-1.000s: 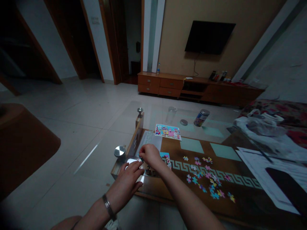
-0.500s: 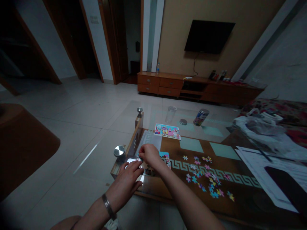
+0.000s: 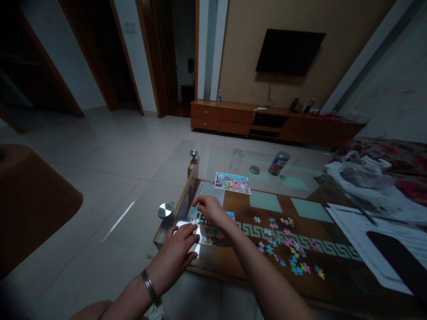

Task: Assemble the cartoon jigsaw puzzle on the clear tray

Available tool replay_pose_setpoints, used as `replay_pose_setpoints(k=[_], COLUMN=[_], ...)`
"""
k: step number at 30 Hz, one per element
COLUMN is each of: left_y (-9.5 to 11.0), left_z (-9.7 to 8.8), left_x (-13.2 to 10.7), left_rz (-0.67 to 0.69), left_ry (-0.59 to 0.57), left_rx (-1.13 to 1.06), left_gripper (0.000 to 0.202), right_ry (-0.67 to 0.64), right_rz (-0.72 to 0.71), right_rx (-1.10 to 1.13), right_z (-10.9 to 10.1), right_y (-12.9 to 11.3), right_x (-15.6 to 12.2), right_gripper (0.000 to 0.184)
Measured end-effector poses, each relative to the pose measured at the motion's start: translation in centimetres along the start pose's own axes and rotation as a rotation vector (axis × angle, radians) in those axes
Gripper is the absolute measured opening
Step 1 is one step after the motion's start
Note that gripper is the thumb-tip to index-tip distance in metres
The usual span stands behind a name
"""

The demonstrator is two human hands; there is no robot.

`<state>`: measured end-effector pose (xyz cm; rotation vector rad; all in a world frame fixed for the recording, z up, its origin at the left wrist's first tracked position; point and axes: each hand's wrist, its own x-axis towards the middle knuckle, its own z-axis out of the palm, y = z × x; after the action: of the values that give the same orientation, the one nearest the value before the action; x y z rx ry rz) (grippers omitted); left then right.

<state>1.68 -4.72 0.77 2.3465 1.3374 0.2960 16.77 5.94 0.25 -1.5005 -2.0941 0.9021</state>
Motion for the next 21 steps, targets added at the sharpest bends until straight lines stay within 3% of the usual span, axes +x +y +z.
replay_pose_setpoints(k=[5,12,15,21], left_y=[0.0,-1.1,-2.0,-2.8], left_z=[0.0,-0.5,-0.7,-0.1], left_x=[0.1,1.2,2.0,4.0], left_rz=[0.018,-0.115,-0.189,-0.312], left_ry=[0.06,0.361,0.462,0.471], left_rx=[-0.049,-0.197,-0.359,-0.897], left_gripper=[0.03,0.021,0.014,0.013], right_ry=[0.007,-0.084,-0.112,-0.052], right_rz=[0.027,-0.046,-0.098,-0.13], right_rx=[-0.042,0.093,0.138,0.243], right_z=[0.0,-0.2,-0.1,0.1], right_y=[-0.1,-0.7,-1.0,-1.5], right_x=[0.1,-0.1,-0.4,-0.9], right_gripper=[0.017,0.018,0.018,0.019])
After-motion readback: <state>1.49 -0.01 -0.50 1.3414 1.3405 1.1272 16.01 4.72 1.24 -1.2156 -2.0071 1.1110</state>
